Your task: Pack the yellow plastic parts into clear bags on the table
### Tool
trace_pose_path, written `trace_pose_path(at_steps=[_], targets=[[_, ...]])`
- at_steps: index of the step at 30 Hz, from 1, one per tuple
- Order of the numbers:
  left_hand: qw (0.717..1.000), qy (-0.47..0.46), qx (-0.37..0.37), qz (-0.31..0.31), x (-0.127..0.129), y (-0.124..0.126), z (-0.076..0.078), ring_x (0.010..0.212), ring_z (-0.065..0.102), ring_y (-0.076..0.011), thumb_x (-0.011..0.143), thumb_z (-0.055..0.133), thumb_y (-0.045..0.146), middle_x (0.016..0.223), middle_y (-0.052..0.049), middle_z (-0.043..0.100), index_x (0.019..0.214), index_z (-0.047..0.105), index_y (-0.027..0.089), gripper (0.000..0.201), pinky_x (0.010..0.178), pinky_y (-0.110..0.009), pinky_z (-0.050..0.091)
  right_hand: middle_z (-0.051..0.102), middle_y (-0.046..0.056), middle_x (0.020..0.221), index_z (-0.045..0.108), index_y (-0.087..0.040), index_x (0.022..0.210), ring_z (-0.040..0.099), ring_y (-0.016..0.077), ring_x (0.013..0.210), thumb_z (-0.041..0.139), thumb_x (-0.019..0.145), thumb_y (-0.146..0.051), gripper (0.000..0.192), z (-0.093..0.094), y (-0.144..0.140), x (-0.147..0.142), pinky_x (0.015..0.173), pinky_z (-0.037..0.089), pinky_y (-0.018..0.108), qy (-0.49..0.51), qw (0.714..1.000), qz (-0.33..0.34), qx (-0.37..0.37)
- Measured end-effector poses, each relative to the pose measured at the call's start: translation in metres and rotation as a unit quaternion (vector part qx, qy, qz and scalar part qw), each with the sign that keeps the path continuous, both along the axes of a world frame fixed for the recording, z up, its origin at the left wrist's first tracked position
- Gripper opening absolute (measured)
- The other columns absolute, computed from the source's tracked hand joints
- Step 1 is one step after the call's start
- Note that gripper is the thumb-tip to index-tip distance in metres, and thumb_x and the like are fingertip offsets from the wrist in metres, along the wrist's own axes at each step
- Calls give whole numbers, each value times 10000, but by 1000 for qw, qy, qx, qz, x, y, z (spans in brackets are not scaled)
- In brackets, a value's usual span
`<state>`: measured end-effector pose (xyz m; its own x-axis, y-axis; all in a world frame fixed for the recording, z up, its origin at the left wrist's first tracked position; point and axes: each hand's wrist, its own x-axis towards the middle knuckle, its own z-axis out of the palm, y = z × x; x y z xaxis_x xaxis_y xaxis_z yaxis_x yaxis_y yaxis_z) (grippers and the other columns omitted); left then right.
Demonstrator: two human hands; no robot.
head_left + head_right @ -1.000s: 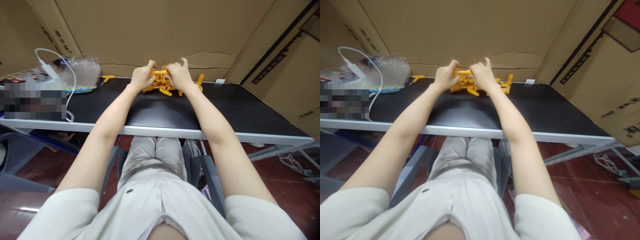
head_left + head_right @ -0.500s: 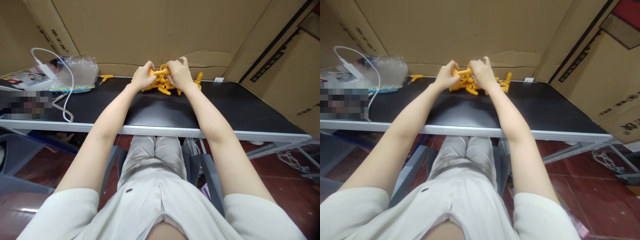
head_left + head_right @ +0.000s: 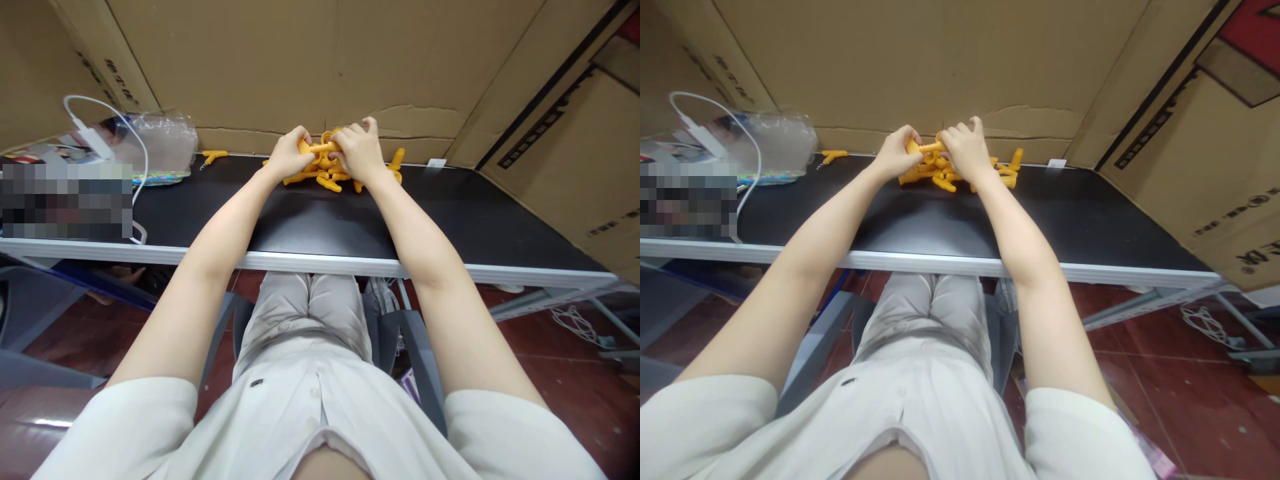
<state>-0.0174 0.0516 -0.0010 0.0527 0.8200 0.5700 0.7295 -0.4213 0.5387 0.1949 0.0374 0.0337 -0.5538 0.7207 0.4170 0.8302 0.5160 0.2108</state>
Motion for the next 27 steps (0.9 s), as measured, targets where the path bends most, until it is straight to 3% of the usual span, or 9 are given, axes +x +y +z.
trace_pose_path(at_steps=[4, 7, 10, 13, 15, 17, 20, 23, 27], targets=[[991, -62, -116, -13, 8, -11, 9, 898, 771, -289, 919, 725, 127, 802, 4, 573, 1009, 618, 214, 165, 950, -525, 647, 707, 73, 1551, 613, -289, 1467, 521, 310, 1410, 362, 1084, -281, 458, 0, 1, 0, 1367, 189, 586, 39, 999, -5, 4], [971, -86, -220, -22, 14, -24, 20, 755, 734, -240, 962, 652, 166, 705, 22, 489, 943, 596, 210, 73, 869, -465, 672, 706, 99, 1535, 635, -276, 1451, 544, 321, 1414, 344, 1067, -226, 484, -1, 0, 0, 1368, 229, 587, 33, 999, -4, 22], [958, -86, -272, -37, 16, -36, 28, 657, 676, -210, 948, 613, 211, 642, 37, 427, 894, 590, 215, 59, 799, -396, 674, 726, 108, 1490, 643, -262, 1422, 595, 340, 1405, 370, 1031, -155, 489, -1, -2, 0, 1351, 293, 594, 29, 999, -12, 41], [960, -44, -275, -35, 14, -41, 30, 642, 663, -207, 896, 644, 240, 618, 37, 431, 861, 620, 217, 48, 765, -340, 654, 703, 152, 1496, 599, -175, 1466, 608, 313, 1404, 363, 1006, -100, 523, -2, 0, 3, 1356, 314, 546, 10, 998, -42, 38], [963, 8, -267, -29, 12, -41, 28, 703, 699, -226, 860, 689, 247, 635, 23, 483, 826, 640, 214, 67, 791, -327, 645, 693, 140, 1515, 589, -212, 1462, 601, 293, 1398, 357, 1017, -120, 510, -4, 4, 6, 1356, 320, 532, 10, 998, -41, 39], [965, 62, -255, -20, 10, -39, 25, 823, 747, -267, 843, 718, 241, 673, 1, 541, 808, 662, 206, 75, 860, -342, 644, 704, 109, 1514, 594, -280, 1426, 604, 293, 1390, 386, 1009, -139, 487, -5, 6, 8, 1346, 327, 547, 23, 998, -32, 40], [968, 119, -220, 3, 5, -33, 18, 1065, 763, -351, 823, 730, 199, 718, -28, 590, 858, 715, 193, 39, 1023, -408, 614, 708, 127, 1503, 594, -260, 1425, 612, 323, 1415, 425, 968, -136, 503, -5, 6, 10, 1341, 319, 551, 36, 998, -35, 29], [974, 144, -168, 39, -2, -24, 11, 1269, 702, -419, 758, 749, 140, 780, -56, 641, 950, 765, 193, 200, 1165, -475, 534, 685, 148, 1519, 576, -229, 1466, 596, 337, 1450, 415, 968, -176, 526, -3, 2, 12, 1333, 322, 532, 54, 997, -49, 25], [976, 140, -143, 89, -12, -13, 6, 1385, 626, -453, 761, 738, 132, 991, -115, 733, 1089, 796, 186, 337, 1222, -516, 476, 647, 156, 1559, 542, -234, 1518, 547, 340, 1468, 378, 1040, -326, 513, 1, 6, 25, 1331, 308, 544, 97, 993, -70, 27]])
